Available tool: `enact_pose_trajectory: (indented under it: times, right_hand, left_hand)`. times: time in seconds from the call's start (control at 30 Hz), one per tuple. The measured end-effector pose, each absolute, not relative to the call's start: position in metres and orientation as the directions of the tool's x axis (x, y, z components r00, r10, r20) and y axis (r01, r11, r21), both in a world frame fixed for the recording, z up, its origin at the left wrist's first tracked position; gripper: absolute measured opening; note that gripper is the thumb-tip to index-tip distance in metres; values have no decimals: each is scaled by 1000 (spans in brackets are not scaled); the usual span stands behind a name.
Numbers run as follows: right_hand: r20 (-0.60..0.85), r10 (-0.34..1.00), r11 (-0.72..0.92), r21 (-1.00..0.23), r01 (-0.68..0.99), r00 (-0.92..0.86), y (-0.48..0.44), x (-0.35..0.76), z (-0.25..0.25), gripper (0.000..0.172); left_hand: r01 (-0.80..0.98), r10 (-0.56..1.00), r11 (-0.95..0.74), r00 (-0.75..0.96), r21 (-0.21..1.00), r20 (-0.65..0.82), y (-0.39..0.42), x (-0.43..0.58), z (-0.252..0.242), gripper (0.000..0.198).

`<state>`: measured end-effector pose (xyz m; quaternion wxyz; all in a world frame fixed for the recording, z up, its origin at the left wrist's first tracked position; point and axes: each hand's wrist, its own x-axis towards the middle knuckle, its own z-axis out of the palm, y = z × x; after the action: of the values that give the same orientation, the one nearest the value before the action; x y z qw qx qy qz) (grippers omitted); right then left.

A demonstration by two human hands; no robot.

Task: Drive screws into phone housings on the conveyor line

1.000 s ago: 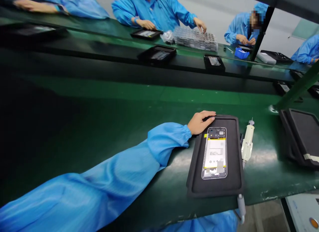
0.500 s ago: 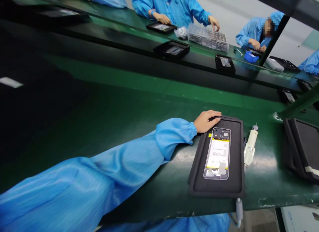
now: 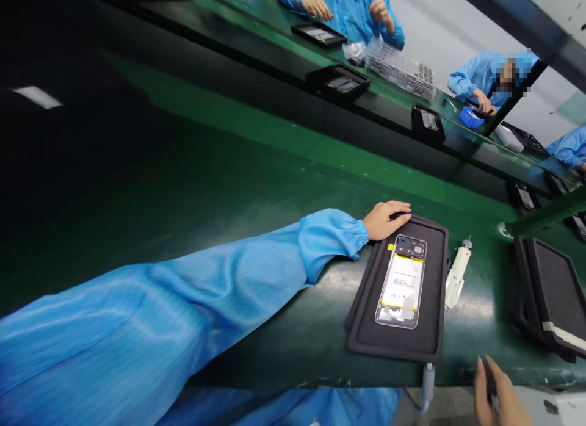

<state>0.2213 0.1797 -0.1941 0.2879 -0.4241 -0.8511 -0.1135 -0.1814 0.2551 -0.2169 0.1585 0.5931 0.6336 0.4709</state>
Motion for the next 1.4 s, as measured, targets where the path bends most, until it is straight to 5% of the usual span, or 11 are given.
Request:
enact_pose_trajectory:
  times: [0.13, 0.3, 0.43, 0.57, 0.67, 0.9, 1.2, 1.4]
  right_hand:
    - [587, 415, 743, 222, 632, -695, 232, 171, -190, 28]
    - [277, 310, 785, 465, 409, -909, 284, 132, -188, 47]
    - [88, 170, 787, 587, 189, -981, 306, 123, -188, 53]
    - [86, 99, 779, 613, 131, -991, 321, 120, -186, 45]
    - [110, 90, 771, 622, 139, -990, 330, 127, -189, 44]
    - [359, 58, 858, 459, 230, -932, 329, 170, -208, 50]
    - [504, 72, 931, 276, 239, -861, 295, 214, -230, 47]
    - [553, 5, 884, 387, 262, -833, 283, 250, -213, 35]
  left_hand:
    - [574, 883, -115, -314, 811, 348, 237, -178, -214, 44]
    - [588, 893, -137, -274, 797, 356, 172, -162, -214, 60]
    - [641, 927, -50, -255, 766, 274, 129, -154, -198, 45]
    - [651, 953, 268, -290, 711, -93, 124, -152, -170, 41]
    - [641, 954, 297, -223, 708, -199, 130, -150, -162, 37]
    - [496, 969, 233, -188, 836, -158, 132, -161, -162, 32]
    - [236, 844, 59, -530, 970, 78, 144, -157, -183, 31]
    - [171, 802, 38, -593, 984, 73, 155, -157, -202, 24]
